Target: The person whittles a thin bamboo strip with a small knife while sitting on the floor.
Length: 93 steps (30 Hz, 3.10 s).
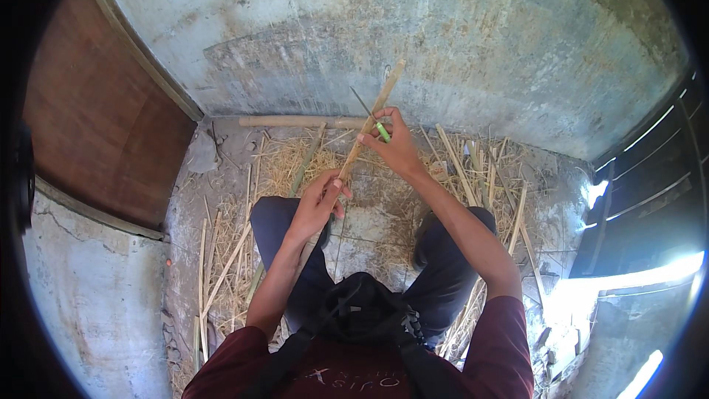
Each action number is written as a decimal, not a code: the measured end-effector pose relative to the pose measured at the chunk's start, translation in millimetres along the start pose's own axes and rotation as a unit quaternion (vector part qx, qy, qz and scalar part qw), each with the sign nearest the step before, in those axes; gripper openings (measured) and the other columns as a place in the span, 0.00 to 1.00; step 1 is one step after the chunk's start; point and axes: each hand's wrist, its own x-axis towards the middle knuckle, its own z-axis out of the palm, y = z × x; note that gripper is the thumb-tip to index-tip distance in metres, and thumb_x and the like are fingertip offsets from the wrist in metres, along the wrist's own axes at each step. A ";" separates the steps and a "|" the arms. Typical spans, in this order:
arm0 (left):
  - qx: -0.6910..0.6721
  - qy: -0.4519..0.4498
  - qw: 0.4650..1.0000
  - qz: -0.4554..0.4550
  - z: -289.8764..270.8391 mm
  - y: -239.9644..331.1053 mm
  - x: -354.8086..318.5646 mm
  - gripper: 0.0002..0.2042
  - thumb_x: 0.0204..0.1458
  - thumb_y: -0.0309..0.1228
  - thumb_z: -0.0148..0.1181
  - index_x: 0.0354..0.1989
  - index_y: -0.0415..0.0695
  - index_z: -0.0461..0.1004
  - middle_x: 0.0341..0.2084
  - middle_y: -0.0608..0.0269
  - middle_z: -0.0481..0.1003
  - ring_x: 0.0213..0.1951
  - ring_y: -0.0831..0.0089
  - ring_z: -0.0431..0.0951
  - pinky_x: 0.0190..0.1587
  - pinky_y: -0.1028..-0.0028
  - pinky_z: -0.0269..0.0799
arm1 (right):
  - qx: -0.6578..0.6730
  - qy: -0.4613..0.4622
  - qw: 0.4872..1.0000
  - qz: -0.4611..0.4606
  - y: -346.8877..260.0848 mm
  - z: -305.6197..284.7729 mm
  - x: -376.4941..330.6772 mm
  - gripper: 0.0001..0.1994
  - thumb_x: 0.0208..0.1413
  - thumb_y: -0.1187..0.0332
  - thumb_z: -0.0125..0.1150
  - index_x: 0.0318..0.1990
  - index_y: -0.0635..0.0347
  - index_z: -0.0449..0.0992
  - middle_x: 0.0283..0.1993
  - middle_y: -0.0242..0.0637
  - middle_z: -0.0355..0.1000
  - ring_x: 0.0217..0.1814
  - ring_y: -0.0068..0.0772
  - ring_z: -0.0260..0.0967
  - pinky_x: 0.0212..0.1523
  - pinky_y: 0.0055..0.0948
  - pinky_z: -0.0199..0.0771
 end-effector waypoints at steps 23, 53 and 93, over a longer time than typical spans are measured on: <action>-0.124 -0.049 0.987 -0.094 -11.1 -1.8 -1.5 0.17 0.77 0.34 0.48 0.66 0.38 0.70 0.39 0.61 0.78 0.35 0.70 0.85 0.38 0.72 0.83 | 0.030 -0.023 0.999 0.004 -1.9 3.8 -1.5 0.26 0.63 0.70 0.74 0.62 0.54 0.63 0.43 0.35 0.80 0.46 0.21 0.77 0.48 0.26 0.76; -0.106 -0.058 0.985 -0.126 -5.0 6.0 -10.6 0.19 0.75 0.35 0.53 0.67 0.36 0.68 0.49 0.52 0.82 0.42 0.68 0.87 0.41 0.69 0.86 | -0.011 -0.013 0.999 -0.030 -10.1 3.9 -4.1 0.26 0.62 0.67 0.77 0.58 0.54 0.63 0.40 0.35 0.81 0.43 0.21 0.76 0.44 0.28 0.76; 0.058 -0.157 0.976 -0.142 -33.9 -6.0 -88.6 0.20 0.70 0.36 0.64 0.60 0.35 0.69 0.31 0.57 0.81 0.30 0.73 0.86 0.32 0.71 0.84 | 0.088 0.113 0.989 0.025 -13.8 -26.4 17.0 0.25 0.61 0.67 0.77 0.58 0.53 0.65 0.39 0.28 0.78 0.43 0.20 0.71 0.49 0.29 0.70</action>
